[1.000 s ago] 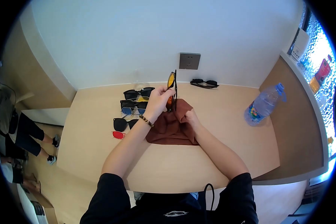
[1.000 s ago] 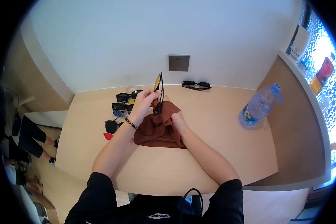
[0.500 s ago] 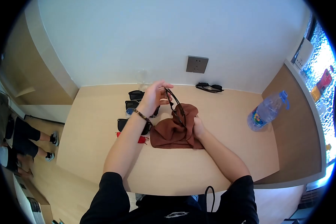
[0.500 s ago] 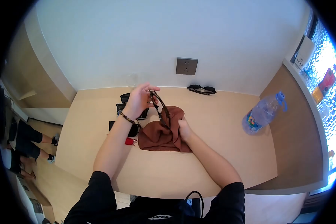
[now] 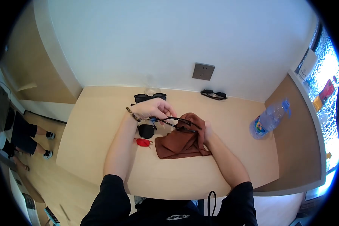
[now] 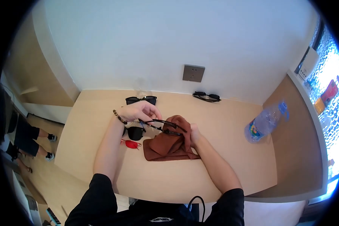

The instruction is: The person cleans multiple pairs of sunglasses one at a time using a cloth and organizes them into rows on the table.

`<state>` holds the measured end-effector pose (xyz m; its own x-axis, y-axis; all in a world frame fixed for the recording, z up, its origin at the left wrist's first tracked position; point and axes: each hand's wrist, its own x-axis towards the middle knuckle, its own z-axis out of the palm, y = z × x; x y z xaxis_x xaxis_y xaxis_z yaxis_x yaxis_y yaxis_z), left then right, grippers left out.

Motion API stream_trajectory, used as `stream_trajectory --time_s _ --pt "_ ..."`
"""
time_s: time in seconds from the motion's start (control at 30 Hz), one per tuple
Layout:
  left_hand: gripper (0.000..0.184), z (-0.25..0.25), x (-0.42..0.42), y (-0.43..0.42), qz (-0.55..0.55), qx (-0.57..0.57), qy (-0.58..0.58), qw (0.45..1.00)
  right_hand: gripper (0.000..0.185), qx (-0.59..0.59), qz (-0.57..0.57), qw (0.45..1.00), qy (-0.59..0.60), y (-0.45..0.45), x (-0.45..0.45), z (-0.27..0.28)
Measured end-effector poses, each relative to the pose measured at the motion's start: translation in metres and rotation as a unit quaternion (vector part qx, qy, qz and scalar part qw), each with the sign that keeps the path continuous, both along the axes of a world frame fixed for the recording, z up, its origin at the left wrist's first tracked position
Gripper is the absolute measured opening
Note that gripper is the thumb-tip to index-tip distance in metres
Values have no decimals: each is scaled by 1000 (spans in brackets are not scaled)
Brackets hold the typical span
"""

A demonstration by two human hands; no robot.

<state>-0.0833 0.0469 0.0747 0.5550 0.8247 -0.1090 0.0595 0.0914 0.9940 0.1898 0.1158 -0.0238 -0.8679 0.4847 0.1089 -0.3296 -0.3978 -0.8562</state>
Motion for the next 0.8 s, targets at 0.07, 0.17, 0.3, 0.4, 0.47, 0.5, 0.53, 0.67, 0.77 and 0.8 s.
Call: stream_trajectory --time_s 0.07,0.17,0.3,0.4,0.47,0.5,0.53,0.67,0.77,0.8 --pt "20 9 8 -2 27 -11 73 997 42 98 -35 994 -20 1 3 3" --pt "18 13 9 2 156 67 153 974 41 -159 -14 985 59 -4 4 0" --pt "16 4 2 9 262 111 107 953 42 -161 -88 983 12 -5 3 -8" --pt "16 -2 2 12 359 126 72 922 40 -141 -178 974 -22 -11 -5 5" --pt "17 -8 2 18 391 137 56 908 31 -151 -139 978 34 -10 -10 12" --pt "17 -12 3 22 429 155 49 888 31 -150 -141 978 35 -12 -13 14" --pt "18 -14 5 23 467 172 41 866 30 -134 -172 976 26 -15 -15 15" --pt "18 -26 11 31 521 209 37 827 26 -84 -212 973 35 -18 -19 16" --pt "23 -24 11 31 505 250 33 825 27 -120 -181 974 69 -17 -16 25" --pt "23 -21 10 29 496 287 34 819 27 -121 -181 974 69 -19 -15 28"
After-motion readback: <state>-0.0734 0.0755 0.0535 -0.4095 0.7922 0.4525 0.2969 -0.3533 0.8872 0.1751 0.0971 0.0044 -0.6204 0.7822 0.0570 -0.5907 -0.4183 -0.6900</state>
